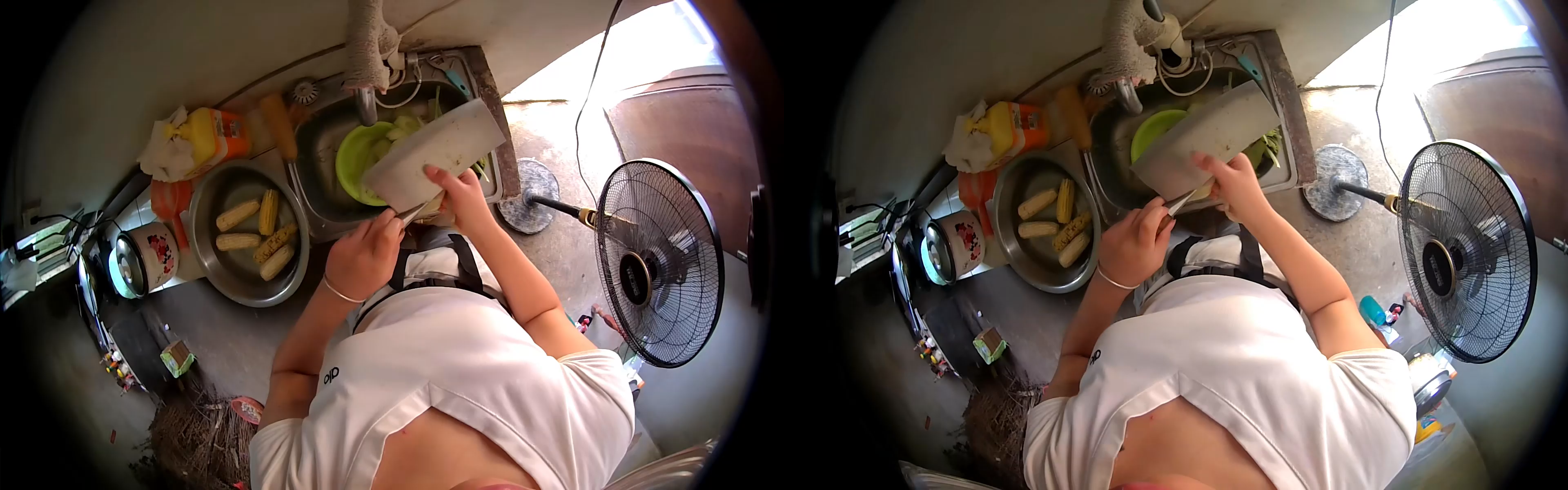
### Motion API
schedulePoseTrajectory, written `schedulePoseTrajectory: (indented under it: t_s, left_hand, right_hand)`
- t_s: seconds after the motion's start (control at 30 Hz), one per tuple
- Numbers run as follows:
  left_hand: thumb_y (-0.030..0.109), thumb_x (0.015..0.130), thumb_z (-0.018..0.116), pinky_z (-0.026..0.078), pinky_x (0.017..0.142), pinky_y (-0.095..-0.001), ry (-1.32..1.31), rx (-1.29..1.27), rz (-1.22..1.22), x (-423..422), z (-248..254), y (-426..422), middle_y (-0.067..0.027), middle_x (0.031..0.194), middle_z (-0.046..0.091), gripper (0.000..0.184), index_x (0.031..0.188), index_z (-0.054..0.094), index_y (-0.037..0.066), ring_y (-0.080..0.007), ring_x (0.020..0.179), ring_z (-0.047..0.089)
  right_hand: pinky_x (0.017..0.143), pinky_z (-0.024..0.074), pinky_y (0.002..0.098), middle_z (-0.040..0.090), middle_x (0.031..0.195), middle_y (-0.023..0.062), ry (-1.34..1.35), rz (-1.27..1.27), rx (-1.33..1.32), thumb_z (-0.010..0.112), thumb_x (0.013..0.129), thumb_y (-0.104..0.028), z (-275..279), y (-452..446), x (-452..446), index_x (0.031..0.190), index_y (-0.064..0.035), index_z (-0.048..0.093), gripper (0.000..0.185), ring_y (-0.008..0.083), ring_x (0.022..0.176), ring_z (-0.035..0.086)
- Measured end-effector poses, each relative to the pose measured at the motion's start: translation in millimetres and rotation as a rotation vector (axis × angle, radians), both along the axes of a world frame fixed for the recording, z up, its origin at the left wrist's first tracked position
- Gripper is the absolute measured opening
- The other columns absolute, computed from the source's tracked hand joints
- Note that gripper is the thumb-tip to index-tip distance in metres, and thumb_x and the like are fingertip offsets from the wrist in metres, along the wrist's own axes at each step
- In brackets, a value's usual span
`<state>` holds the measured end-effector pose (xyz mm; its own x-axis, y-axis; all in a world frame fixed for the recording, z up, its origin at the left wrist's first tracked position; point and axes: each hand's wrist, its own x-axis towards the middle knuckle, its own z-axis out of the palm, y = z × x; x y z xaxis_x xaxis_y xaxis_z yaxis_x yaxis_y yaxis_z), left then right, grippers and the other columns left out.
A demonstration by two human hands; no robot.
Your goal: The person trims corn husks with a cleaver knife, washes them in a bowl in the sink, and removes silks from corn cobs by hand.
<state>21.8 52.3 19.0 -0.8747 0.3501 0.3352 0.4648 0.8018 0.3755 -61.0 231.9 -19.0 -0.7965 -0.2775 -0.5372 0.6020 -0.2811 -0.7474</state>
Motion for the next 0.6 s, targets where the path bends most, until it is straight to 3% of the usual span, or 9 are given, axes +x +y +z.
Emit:
schedulePoseTrajectory:
  t_s: [0.07,0.17,0.3,0.37,0.4,0.43,0.5,0.57,0.6]
  left_hand:
    - [0.007,0.071,0.072,0.049,0.055,-0.0294,0.035,-0.023,-0.01,0,-2,2,-0.0045,0.101,0.062,0.045,0.104,0.042,0.008,-0.0195,0.067,0.06]
    - [0.007,0.069,0.072,0.05,0.055,-0.0291,0.046,-0.011,-0.023,2,-7,1,-0.0044,0.101,0.062,0.048,0.108,0.043,0.007,-0.019,0.067,0.06]
    - [0.01,0.072,0.07,0.05,0.055,-0.0288,0.007,-0.043,0.026,-4,-16,3,-0.004,0.101,0.063,0.05,0.117,0.046,0.009,-0.019,0.067,0.061]
    - [0.017,0.076,0.065,0.051,0.059,-0.0317,-0.198,-0.323,0.187,-3,-33,5,-0.0057,0.103,0.062,0.052,0.125,0.047,0.014,-0.0227,0.068,0.062]
    - [0.017,0.076,0.065,0.051,0.059,-0.0317,-0.201,-0.328,0.202,-3,-39,2,-0.0057,0.103,0.062,0.052,0.125,0.047,0.014,-0.0227,0.068,0.062]
    - [0.021,0.079,0.062,0.051,0.059,-0.0333,-0.345,-0.183,0.236,-4,-45,-1,-0.0081,0.096,0.062,0.046,0.123,0.049,0.015,-0.0245,0.068,0.062]
    - [0.024,0.082,0.058,0.051,0.06,-0.0349,-0.472,-0.035,0.277,-6,-64,-11,-0.0104,0.089,0.062,0.041,0.122,0.052,0.016,-0.0263,0.069,0.062]
    - [0.033,0.085,0.057,0.05,0.059,-0.038,-0.732,0.321,0.405,5,-92,-28,-0.0135,0.076,0.059,0.041,0.122,0.051,0.014,-0.0312,0.068,0.061]
    - [0.033,0.089,0.056,0.047,0.049,-0.0349,-0.763,0.371,0.404,11,-111,-39,-0.0094,0.062,0.053,0.044,0.125,0.047,0.011,-0.0256,0.056,0.058]
  right_hand:
    - [0.037,0.0372,0.0232,0.056,0.059,0.0038,-0.06,-0.197,-0.029,0.064,0.082,-0.025,15,5,-4,0.08,-0.0018,0.06,0.024,0.0118,0.041,0.048]
    - [0.037,0.0365,0.0238,0.055,0.059,0.0035,0.005,-0.297,0.029,0.064,0.082,-0.026,-6,18,-10,0.078,-0.0026,0.059,0.024,0.012,0.041,0.047]
    - [0.044,0.0411,0.026,0.059,0.07,0.0049,-0.018,-0.241,0.029,0.063,0.085,-0.027,-16,16,-10,0.087,-0.0023,0.059,0.025,0.0121,0.05,0.051]
    - [0.048,0.043,0.0264,0.059,0.074,0.0056,-0.025,-0.153,0.062,0.062,0.085,-0.026,-23,12,-14,0.089,-0.0015,0.059,0.025,0.0126,0.054,0.053]
    - [0.052,0.0449,0.0269,0.06,0.077,0.0063,-0.034,-0.074,0.099,0.06,0.086,-0.024,-28,11,-16,0.091,-0.0007,0.059,0.024,0.0132,0.058,0.054]
    - [0.052,0.0449,0.0269,0.06,0.077,0.0063,-0.034,-0.06,0.092,0.06,0.086,-0.024,-36,17,-20,0.091,-0.0007,0.059,0.024,0.0132,0.058,0.054]
    - [0.058,0.0469,0.0289,0.059,0.086,0.0068,0.079,0.294,0.027,0.056,0.089,-0.021,-51,38,-36,0.1,-0.0016,0.058,0.022,0.0156,0.065,0.056]
    - [0.064,0.0466,0.0276,0.058,0.092,0.0058,0.042,0.241,0.079,0.057,0.087,-0.017,-59,53,-48,0.106,-0.0027,0.057,0.024,0.0143,0.076,0.057]
    - [0.068,0.0474,0.0298,0.057,0.096,0.0083,0.253,0.068,0.032,0.057,0.087,-0.018,-80,58,-54,0.11,-0.0025,0.055,0.027,0.0179,0.081,0.058]
